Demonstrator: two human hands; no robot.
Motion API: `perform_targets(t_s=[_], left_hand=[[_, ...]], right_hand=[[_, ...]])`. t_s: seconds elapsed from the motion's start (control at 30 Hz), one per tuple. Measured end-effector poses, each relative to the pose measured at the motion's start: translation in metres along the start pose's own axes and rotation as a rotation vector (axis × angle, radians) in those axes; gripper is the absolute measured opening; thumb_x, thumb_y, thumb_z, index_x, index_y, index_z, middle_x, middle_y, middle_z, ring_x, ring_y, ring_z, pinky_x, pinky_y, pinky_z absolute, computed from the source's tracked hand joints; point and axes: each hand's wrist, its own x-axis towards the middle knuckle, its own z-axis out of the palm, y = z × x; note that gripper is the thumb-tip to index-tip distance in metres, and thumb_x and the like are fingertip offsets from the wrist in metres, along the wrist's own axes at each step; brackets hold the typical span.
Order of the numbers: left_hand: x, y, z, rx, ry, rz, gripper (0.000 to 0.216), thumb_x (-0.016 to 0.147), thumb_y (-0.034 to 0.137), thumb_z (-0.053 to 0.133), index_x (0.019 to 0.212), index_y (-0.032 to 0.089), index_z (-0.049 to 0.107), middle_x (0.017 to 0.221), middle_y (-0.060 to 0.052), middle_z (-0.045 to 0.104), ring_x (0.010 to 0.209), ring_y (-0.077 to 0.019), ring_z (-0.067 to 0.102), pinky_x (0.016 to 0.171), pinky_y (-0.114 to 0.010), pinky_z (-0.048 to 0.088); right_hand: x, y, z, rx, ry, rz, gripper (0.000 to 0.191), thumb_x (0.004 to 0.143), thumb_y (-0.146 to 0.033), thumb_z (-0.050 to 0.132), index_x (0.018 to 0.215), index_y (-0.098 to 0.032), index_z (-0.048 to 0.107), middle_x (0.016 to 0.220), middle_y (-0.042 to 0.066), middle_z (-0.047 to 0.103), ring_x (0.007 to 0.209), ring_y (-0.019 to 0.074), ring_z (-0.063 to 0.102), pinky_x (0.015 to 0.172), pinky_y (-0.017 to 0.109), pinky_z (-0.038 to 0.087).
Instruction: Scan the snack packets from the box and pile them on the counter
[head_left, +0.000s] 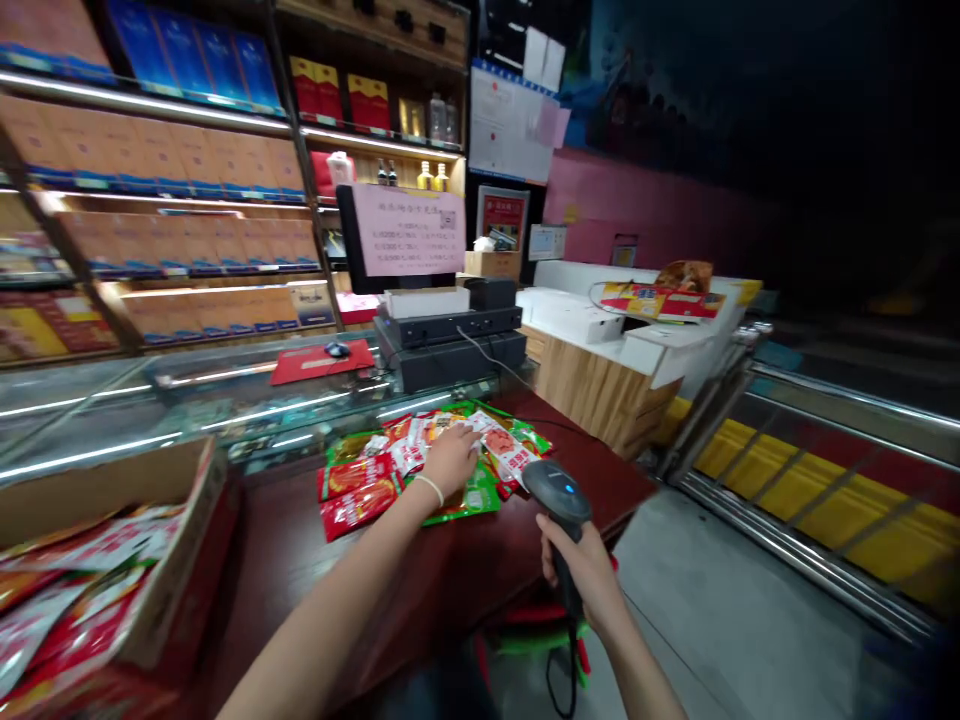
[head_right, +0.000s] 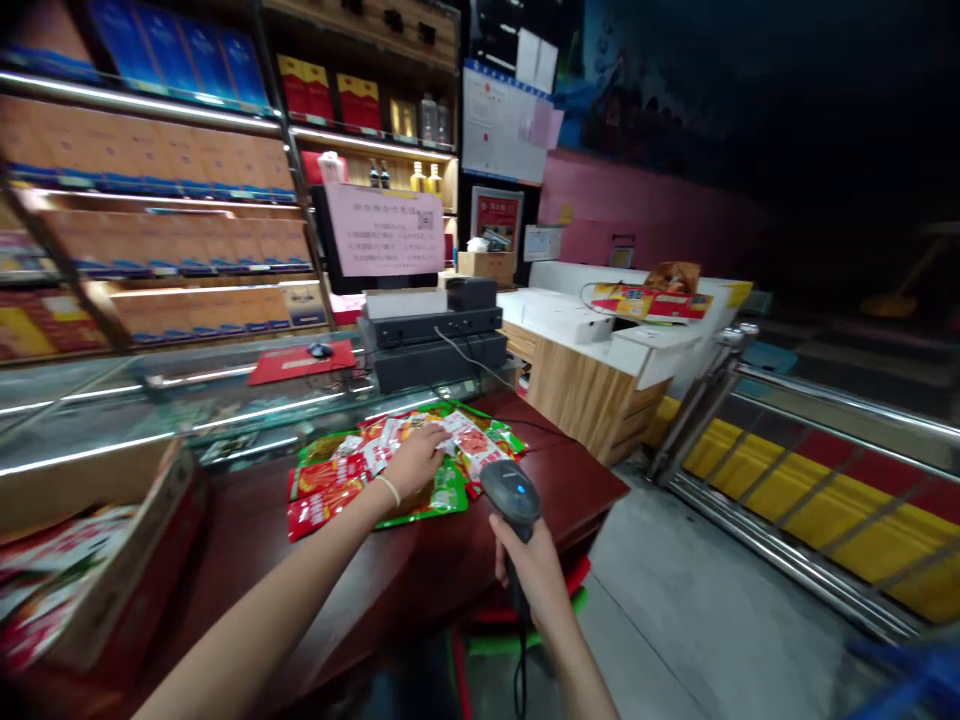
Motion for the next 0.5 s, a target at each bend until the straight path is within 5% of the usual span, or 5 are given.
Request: perform_targets(t_s=[0.27, 0.5], left_hand=[[-0.098, -0.051, -0.127, 0.082, 0.158, -0.066, 0.028, 0.092, 0.020, 0.051, 0.112, 0.015, 0.070, 0.116, -0.011, 0.070, 0.112, -0.0223, 0.062, 0.102, -0.037, 0.048], [-0.236, -0.111, -0.242, 0.158, 0.251, -0.412, 0.029, 0.093, 0.023, 0.050, 0.114, 0.018, 0.068, 0.116, -0.008, 0.071, 0.110, -0.0211, 0.064, 0.101, -0.036, 0.048]], right_hand=[[-0.013, -0.011, 0.080, -0.106, -0.341, -0.018, 0.047, 0.073, -0.056, 0.076, 0.057, -0.018, 0.054, 0.044, 0.001, 0.054, 0.037, 0.0116, 0.050, 0.037, 0.022, 0.040], [-0.038, -0.015, 0.190, -0.127, -0.563, 0.012, 0.045, 0.070, -0.055, 0.079, 0.057, -0.018, 0.055, 0.045, 0.000, 0.053, 0.035, 0.0115, 0.049, 0.035, 0.022, 0.039]])
